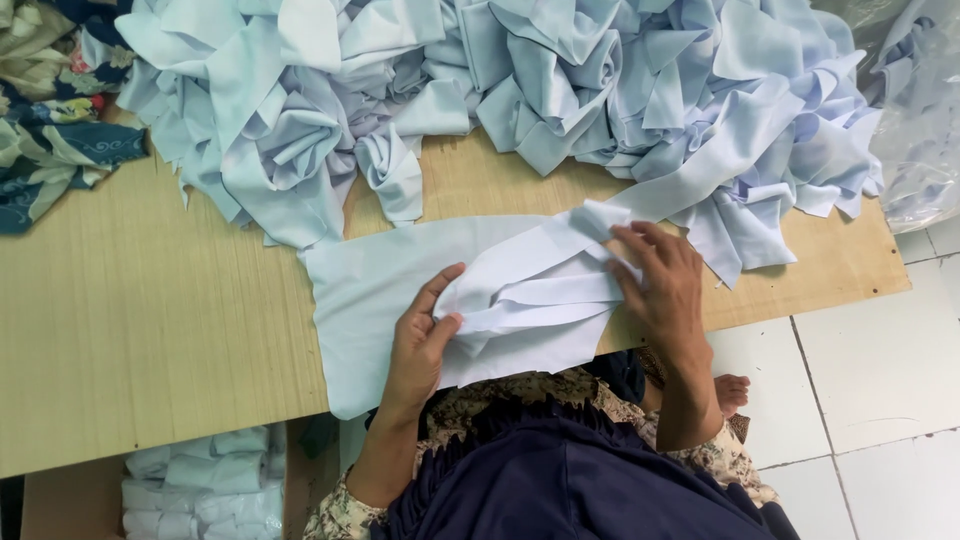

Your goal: Folding white fabric pieces and packing them into small plastic bags

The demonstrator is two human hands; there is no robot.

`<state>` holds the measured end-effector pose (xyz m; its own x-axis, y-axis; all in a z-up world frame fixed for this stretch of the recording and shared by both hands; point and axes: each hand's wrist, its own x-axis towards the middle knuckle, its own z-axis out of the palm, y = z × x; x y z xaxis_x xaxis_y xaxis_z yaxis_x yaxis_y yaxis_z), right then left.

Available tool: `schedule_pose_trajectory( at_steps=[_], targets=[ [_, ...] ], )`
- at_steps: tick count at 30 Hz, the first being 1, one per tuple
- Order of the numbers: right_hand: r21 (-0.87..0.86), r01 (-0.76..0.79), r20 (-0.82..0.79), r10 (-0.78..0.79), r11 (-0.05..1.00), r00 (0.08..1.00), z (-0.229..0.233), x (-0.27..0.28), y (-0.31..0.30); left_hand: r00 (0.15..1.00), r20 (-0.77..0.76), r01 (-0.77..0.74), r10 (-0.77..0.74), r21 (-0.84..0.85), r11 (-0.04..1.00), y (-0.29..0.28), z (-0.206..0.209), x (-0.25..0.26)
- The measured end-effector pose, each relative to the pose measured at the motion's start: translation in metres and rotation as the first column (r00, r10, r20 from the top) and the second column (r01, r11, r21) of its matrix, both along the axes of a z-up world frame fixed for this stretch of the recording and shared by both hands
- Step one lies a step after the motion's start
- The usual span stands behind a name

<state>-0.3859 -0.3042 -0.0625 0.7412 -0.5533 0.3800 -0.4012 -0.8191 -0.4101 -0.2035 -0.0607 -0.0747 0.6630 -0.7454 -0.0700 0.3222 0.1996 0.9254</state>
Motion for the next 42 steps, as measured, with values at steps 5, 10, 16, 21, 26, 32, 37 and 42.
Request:
schedule_pose_trajectory(
  at_steps=[5, 10, 16, 21, 26, 32, 37, 42],
  targets=[
    [-0.073, 0.084, -0.064, -0.088, 0.994, 0.994, 0.001, 0.000, -0.024, 0.992, 0.056, -0.117, 0.115, 0.036, 0.992, 0.030, 0.011, 0.019],
    [-0.016, 0.068, 0.011, -0.068, 0.998, 0.998, 0.004, 0.013, -0.014, 0.977, 0.102, -0.196, 0.189, 0.061, 0.979, 0.047, 0.014, 0.031],
    [0.106, -0.200, 0.029, 0.198, 0.974, 0.980, 0.005, 0.033, 0.032, 0.962, 0.037, -0.272, 0.271, 0.017, 0.962, 0.044, 0.007, 0.035],
    [0.191, -0.267, 0.017, 0.269, 0.945, 0.963, -0.015, 0.030, 0.045, 0.930, 0.218, -0.309, 0.297, 0.024, 0.951, 0.041, 0.020, 0.031],
    [0.456, -0.374, 0.213, 0.309, 0.808, 0.927, 0.017, 0.014, 0.051, 0.717, 0.623, -0.554, 0.313, 0.238, 0.798, 0.052, 0.036, 0.030],
    [0.577, -0.415, 0.238, 0.341, 0.703, 0.909, -0.006, -0.012, 0.044, 0.645, 0.676, -0.662, 0.358, 0.260, 0.703, 0.070, 0.028, 0.036],
    [0.541, -0.254, 0.078, 0.253, 0.801, 0.964, 0.007, -0.006, 0.051, 0.675, 0.630, -0.651, 0.384, 0.262, 0.713, 0.087, 0.031, 0.035],
    [0.374, -0.048, -0.203, 0.133, 0.926, 0.970, 0.010, 0.003, 0.056, 0.752, 0.521, -0.614, 0.403, 0.334, 0.715, 0.097, 0.032, 0.029]
  ],
)
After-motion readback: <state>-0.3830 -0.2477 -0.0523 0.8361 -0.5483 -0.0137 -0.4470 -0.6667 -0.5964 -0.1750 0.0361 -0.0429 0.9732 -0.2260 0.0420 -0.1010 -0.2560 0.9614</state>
